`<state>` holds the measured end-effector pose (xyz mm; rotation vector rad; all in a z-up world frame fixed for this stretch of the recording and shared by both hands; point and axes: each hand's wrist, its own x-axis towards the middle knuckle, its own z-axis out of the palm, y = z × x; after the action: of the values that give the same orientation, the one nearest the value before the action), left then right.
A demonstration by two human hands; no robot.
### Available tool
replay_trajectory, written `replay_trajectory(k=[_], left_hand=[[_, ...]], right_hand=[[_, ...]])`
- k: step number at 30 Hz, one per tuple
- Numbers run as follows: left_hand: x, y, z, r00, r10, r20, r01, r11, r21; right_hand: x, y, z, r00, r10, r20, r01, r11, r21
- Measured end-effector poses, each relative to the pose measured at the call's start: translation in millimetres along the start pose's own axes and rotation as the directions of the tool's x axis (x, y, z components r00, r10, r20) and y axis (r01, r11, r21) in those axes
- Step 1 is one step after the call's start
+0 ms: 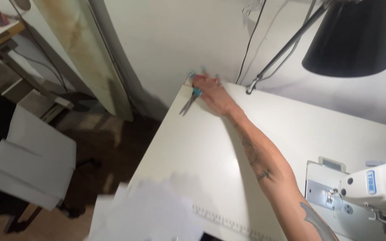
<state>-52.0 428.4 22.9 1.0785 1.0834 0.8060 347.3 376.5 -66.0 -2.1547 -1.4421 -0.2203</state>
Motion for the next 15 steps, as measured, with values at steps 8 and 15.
replay_trajectory(k=[8, 15], left_hand=[[47.7, -13.4, 80.6, 0.985, -0.033, 0.169, 0.039, 0.999, -0.036], [132.6, -107.6, 146.9, 0.890, 0.275, 0.364, -0.429, 0.776, 0.462]], right_hand=[[-92.7, -83.6, -32.5, 0.859, 0.477, -0.187, -0.375, 0.834, 0.406], [-207.9, -159.8, -51.4, 0.782, 0.623, 0.004, -0.456, 0.567, 0.686]])
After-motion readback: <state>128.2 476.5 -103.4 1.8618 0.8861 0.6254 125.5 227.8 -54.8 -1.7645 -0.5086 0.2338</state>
